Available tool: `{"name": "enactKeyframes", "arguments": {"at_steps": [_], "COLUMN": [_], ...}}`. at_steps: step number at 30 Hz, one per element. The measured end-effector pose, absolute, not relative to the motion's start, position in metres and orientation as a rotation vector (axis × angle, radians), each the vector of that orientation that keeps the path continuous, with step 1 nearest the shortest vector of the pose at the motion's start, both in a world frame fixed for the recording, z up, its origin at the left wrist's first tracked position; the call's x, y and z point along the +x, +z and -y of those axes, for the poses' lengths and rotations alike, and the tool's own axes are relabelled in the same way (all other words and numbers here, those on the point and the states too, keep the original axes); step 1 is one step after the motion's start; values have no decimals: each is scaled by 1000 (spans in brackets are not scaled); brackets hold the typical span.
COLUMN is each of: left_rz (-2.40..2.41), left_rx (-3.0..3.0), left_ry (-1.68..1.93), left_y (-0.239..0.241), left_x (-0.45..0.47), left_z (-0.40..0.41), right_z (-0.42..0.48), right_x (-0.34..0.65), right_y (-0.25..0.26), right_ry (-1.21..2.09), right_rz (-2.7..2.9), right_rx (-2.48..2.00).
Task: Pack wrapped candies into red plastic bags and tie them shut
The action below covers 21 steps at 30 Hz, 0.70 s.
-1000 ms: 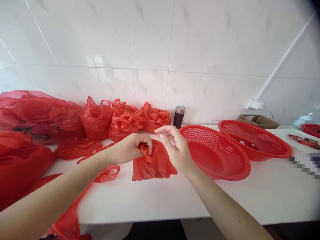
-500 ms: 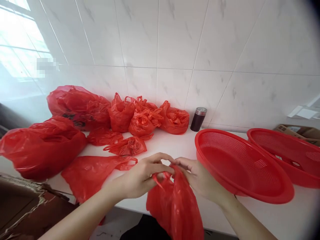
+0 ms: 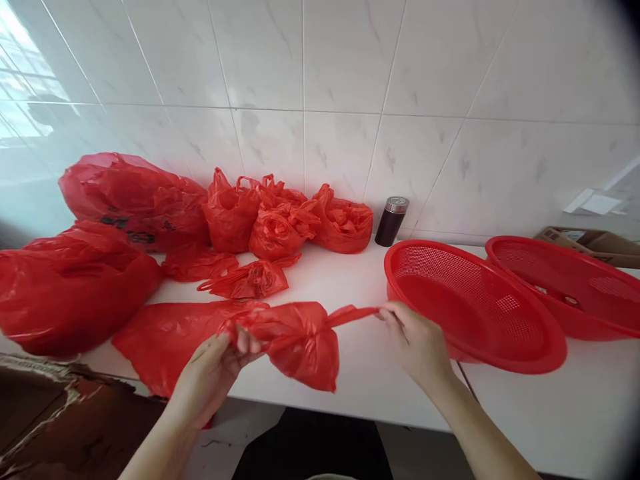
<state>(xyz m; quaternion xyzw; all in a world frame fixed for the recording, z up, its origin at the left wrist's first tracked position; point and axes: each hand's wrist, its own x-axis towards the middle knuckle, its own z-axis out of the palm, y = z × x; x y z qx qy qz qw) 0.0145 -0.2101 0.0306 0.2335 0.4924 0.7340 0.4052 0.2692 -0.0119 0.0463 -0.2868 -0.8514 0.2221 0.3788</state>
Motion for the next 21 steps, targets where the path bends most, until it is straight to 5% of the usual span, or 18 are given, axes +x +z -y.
{"name": "enactKeyframes", "arguments": {"at_steps": [5,13,21], "left_rz": [-1365,-1688,-2099], "left_rx": [715,1091,1528], "left_ry": [1857,1708,1282], "left_y": [15,-25,-50], "left_x": [34,91,86], "left_z": [159,146,122], "right_z": [23,79,43], "right_x": [228,238,240], "right_y": [27,-28,-28], "right_ry": [774,414,494], "right_rz": [1983,2004,1988], "right_rx": [-944,-946,-766]}}
